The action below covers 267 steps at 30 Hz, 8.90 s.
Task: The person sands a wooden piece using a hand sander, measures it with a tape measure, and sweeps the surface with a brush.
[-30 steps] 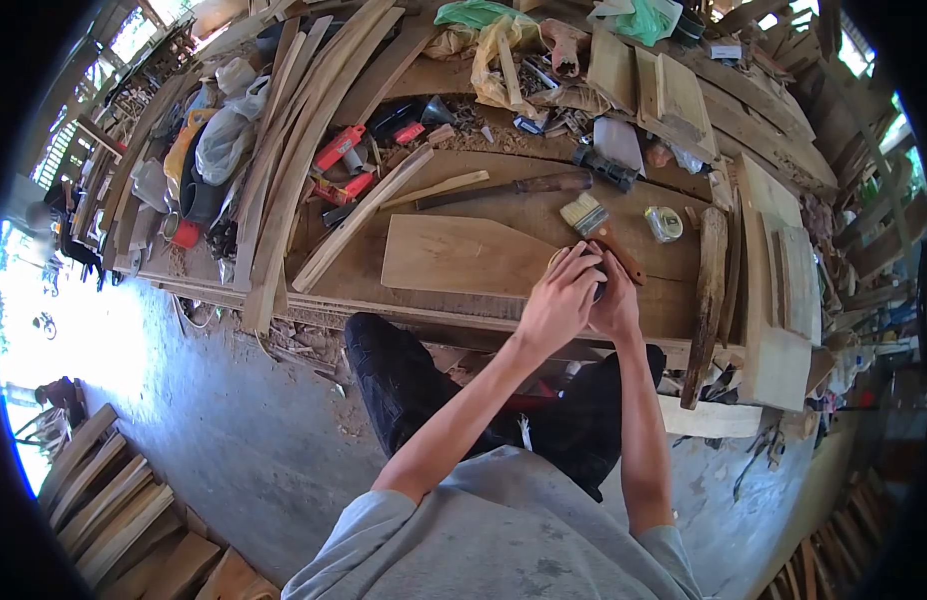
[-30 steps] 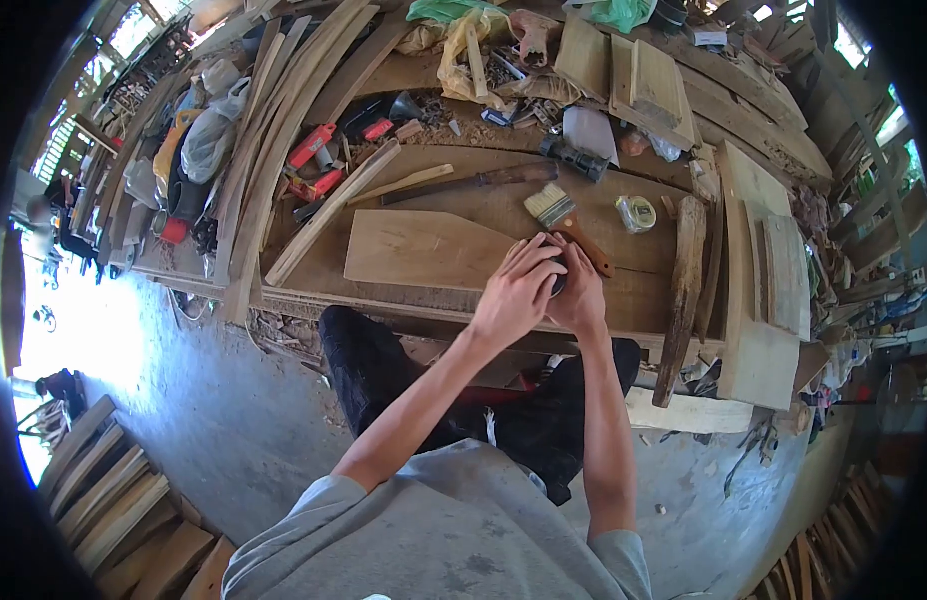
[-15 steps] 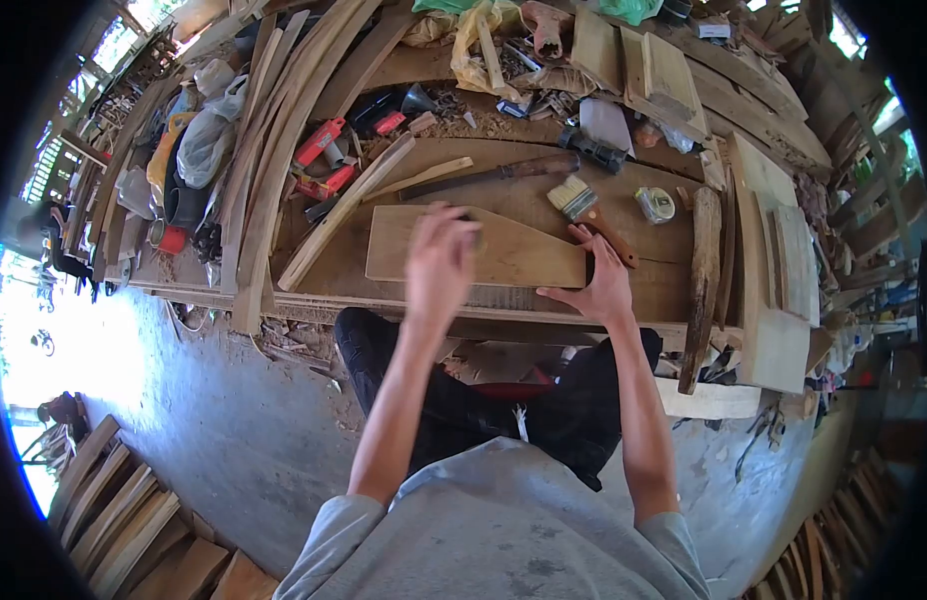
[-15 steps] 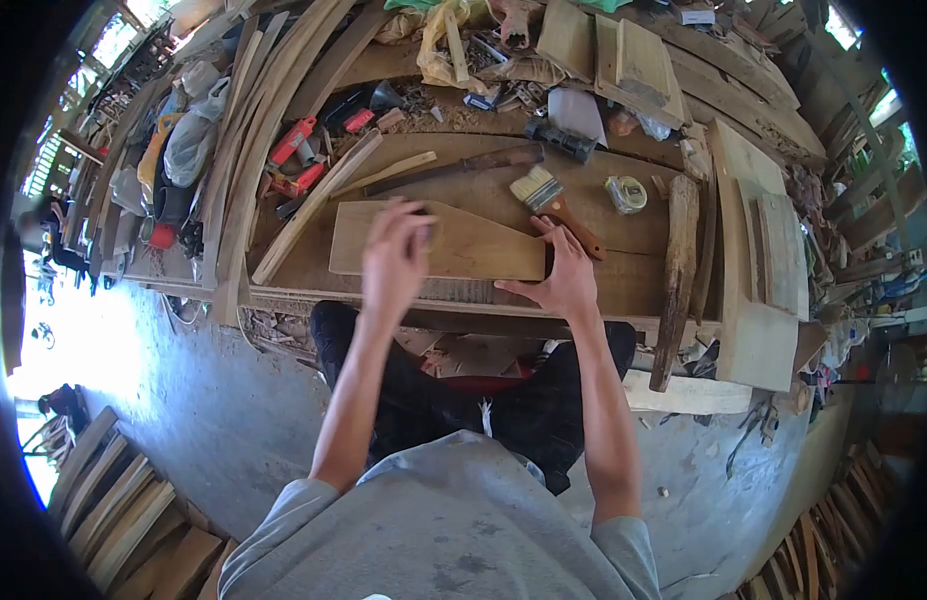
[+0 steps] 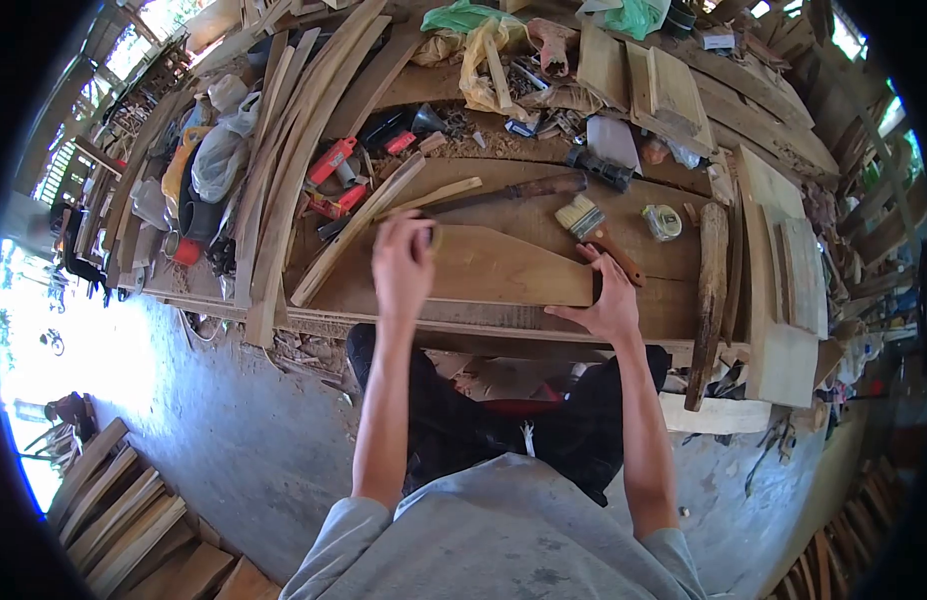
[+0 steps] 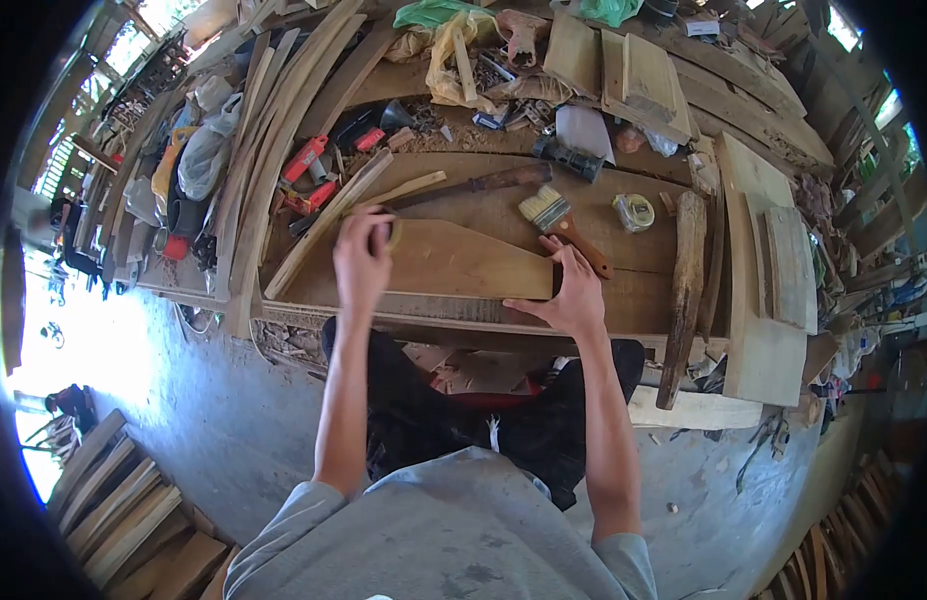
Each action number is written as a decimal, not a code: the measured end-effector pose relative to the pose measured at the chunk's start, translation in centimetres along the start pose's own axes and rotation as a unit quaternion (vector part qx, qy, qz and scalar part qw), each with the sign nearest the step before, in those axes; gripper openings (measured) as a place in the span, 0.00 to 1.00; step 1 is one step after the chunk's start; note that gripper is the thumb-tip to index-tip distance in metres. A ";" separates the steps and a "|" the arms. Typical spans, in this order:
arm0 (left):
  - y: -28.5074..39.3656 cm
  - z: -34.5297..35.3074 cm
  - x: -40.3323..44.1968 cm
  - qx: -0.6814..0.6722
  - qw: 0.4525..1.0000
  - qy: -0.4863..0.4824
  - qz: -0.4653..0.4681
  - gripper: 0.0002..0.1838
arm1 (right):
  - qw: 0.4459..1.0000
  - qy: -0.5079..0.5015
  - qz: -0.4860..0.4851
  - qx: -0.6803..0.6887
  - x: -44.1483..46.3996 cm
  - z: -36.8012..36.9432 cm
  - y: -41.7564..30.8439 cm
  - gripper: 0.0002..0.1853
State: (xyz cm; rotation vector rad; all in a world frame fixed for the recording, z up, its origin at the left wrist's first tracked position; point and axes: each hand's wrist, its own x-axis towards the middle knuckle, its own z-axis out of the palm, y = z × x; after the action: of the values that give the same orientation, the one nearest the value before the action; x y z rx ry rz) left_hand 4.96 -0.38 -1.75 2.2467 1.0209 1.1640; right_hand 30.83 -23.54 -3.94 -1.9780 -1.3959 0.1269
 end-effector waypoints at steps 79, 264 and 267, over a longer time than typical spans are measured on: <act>12.9 9.2 -6.2 -0.144 0.975 -0.130 0.104 0.10 | 0.999 0.023 -0.020 0.014 -0.4 0.4 1.0 0.53; 12.2 8.4 -6.3 -0.190 0.955 -0.174 0.149 0.10 | 0.997 0.029 -0.020 0.072 -0.1 0.9 1.5 0.42; 9.2 7.0 -4.2 -0.175 0.964 -0.165 0.117 0.10 | 1.000 0.014 0.007 0.023 0.3 -0.3 -0.6 0.44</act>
State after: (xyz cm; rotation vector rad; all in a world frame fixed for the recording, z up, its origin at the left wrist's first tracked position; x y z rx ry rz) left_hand 12.95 -9.76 -2.06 2.2078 0.3939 0.9256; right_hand 30.62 -23.38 -3.27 -1.9449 -1.3503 0.1342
